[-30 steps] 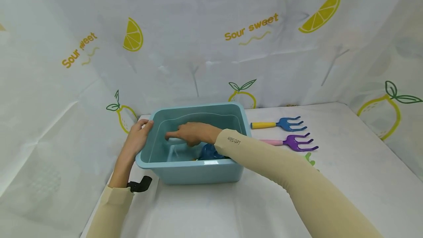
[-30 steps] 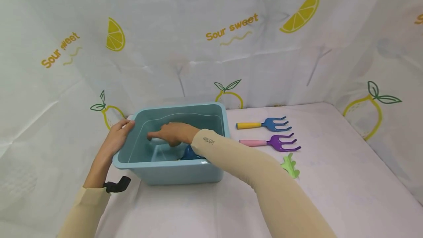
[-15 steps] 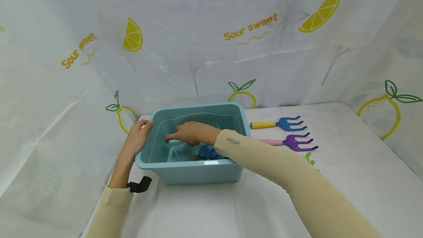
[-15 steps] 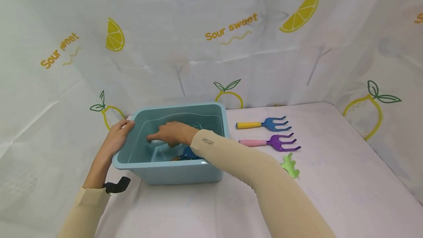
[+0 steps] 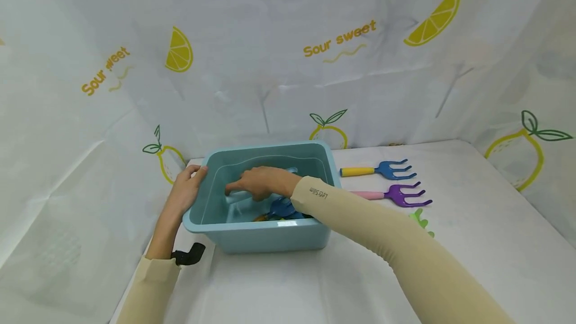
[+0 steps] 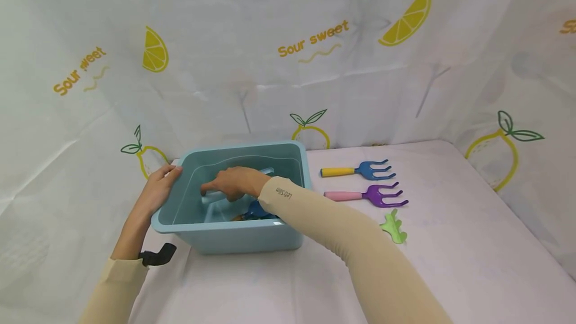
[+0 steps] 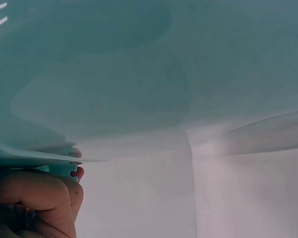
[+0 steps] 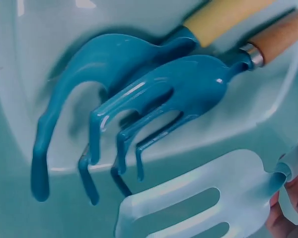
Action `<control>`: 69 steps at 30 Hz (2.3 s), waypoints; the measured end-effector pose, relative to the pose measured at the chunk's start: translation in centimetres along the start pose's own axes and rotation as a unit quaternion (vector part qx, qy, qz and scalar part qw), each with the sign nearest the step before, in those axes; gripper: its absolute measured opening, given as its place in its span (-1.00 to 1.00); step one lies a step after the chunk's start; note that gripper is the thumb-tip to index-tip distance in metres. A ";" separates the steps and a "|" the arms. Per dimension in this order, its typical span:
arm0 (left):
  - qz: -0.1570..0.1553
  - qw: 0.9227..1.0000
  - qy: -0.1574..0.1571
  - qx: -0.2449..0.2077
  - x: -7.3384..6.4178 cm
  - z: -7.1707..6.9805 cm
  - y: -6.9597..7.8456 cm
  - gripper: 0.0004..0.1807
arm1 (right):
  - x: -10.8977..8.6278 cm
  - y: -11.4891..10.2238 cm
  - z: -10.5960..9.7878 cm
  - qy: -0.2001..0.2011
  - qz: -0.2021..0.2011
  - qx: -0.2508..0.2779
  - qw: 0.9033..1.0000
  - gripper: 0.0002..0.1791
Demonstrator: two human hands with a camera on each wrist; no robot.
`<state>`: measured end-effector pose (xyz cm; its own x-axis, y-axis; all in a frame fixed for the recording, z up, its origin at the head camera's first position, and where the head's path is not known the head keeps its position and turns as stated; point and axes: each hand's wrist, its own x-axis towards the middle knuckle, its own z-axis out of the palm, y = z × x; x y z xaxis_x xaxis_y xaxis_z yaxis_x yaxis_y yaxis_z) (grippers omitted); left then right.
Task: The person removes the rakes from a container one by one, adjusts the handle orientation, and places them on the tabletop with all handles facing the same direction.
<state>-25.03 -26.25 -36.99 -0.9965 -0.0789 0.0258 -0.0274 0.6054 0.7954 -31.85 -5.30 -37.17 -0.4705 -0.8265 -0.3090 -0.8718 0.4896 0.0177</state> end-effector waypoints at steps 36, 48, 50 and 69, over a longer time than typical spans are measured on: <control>-0.002 1.000 0.001 -0.001 -0.2 0.0 -0.2 -0.34 | -6.2 0.0 -6.3 0.062 -0.055 0.059 0.995 -0.27; -0.004 1.000 -0.001 -0.005 -0.3 0.1 0.0 -0.34 | -9.1 -0.3 -8.0 0.101 -0.060 0.039 0.992 -0.24; -0.004 1.000 -0.001 -0.004 -0.3 0.1 0.0 -0.33 | -9.7 -0.3 -8.3 0.107 -0.057 0.036 0.992 -0.23; -0.002 1.000 0.006 0.000 -0.3 0.2 0.0 -0.34 | -16.9 1.9 -8.9 0.166 -0.030 0.026 0.985 -0.28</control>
<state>-24.78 -26.09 -37.12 -0.9955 -0.0898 0.0302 -0.0305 0.6054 0.7953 -26.79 7.15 -23.42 -0.4440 -0.8958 0.0194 -0.8956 0.4429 -0.0428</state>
